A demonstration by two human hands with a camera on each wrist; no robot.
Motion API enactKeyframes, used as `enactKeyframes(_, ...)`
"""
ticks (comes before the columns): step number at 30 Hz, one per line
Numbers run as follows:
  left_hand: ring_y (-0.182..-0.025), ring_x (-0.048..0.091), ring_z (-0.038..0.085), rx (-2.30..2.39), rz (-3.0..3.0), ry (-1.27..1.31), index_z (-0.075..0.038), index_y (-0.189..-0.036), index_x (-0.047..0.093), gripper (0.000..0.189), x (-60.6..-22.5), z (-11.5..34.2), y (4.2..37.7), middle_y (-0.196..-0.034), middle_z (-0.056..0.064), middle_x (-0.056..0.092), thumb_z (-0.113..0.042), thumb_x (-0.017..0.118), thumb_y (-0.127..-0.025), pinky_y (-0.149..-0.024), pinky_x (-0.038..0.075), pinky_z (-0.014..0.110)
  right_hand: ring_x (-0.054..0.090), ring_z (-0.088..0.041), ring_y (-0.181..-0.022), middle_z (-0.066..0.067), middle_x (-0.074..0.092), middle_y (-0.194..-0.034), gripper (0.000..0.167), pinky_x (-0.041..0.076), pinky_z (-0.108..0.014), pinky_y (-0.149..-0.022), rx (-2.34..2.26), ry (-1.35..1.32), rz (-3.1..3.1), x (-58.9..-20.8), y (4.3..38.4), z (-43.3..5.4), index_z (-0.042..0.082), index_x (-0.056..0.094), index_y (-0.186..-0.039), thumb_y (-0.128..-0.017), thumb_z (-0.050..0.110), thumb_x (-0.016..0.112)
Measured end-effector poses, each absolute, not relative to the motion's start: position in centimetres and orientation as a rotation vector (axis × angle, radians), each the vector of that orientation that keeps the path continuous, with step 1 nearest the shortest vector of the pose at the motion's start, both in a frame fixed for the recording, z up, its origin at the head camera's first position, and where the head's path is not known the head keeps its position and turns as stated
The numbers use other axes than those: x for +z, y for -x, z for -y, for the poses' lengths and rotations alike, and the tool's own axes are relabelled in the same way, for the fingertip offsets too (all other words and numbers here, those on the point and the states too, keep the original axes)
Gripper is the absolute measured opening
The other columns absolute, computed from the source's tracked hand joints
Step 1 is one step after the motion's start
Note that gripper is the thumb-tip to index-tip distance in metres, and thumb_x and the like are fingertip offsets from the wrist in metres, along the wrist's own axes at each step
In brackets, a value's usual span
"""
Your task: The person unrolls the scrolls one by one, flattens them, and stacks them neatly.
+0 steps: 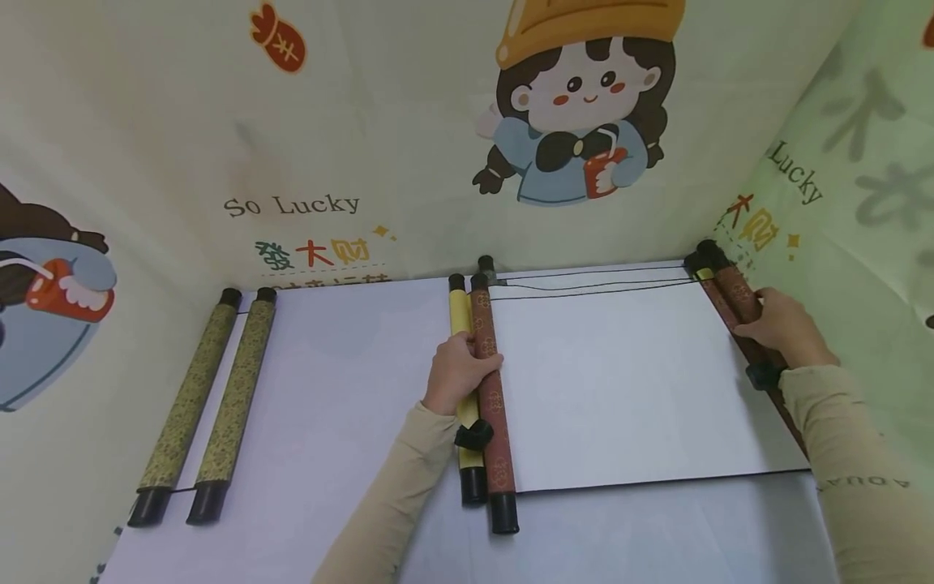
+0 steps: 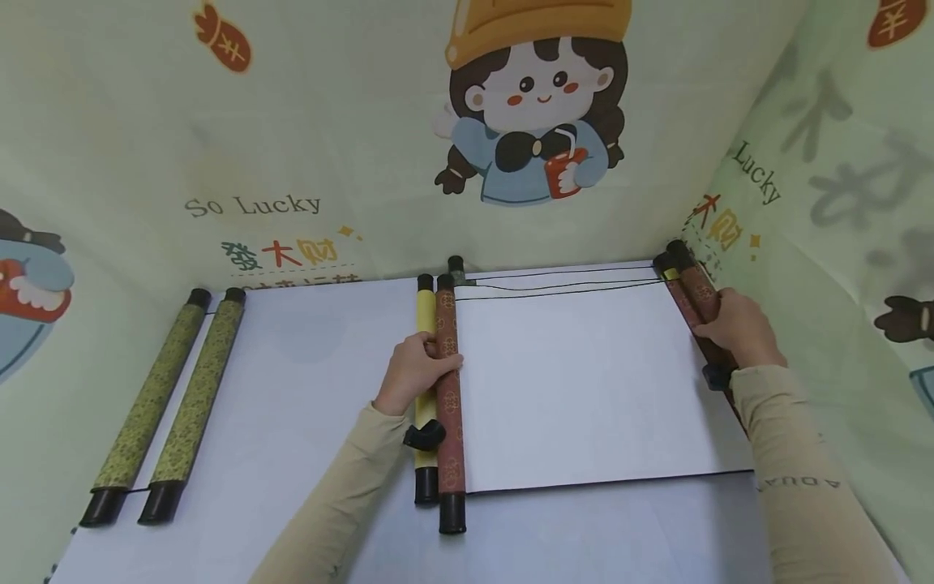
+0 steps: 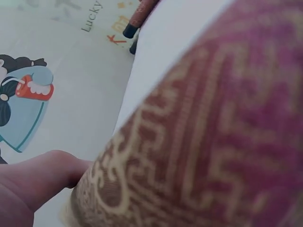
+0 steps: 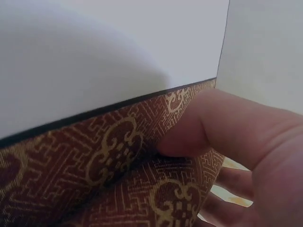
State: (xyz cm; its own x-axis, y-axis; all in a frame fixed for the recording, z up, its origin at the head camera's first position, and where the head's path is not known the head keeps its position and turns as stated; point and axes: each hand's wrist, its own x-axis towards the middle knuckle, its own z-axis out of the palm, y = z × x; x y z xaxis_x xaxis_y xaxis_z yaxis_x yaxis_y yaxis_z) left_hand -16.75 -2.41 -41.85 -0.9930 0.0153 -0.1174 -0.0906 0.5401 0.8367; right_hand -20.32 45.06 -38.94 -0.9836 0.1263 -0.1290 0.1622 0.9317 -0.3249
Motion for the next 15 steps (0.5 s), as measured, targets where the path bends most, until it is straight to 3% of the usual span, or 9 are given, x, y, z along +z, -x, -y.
enactKeyframes(7,-0.069,0.065,0.019,1.376,-2.728,0.087,0.001,-0.121,0.062,0.053,-41.1,2.7,16.3,-0.094,0.011,0.07,-0.026,0.08,-0.08,-0.055,0.053,0.03,0.049,-0.06,-0.1,-0.048,0.045,-0.114,0.07,0.043,-0.067,-0.084,-0.46,-0.258,-2.981,-39.1,20.3,-45.0,-0.028,0.034,-0.125,-0.085,0.018,0.069)
enactKeyframes(15,-0.087,0.067,0.02,1.365,-2.753,0.096,-0.001,-0.127,0.062,0.058,-41.1,3.6,15.9,-0.11,0.01,0.068,-0.026,0.082,-0.079,-0.063,0.054,0.03,0.042,-0.065,-0.109,-0.051,0.035,-0.124,0.077,0.041,-0.069,-0.09,-0.472,-0.291,-2.918,-38.7,20.0,-44.5,-0.031,0.027,-0.132,-0.088,0.02,0.065)
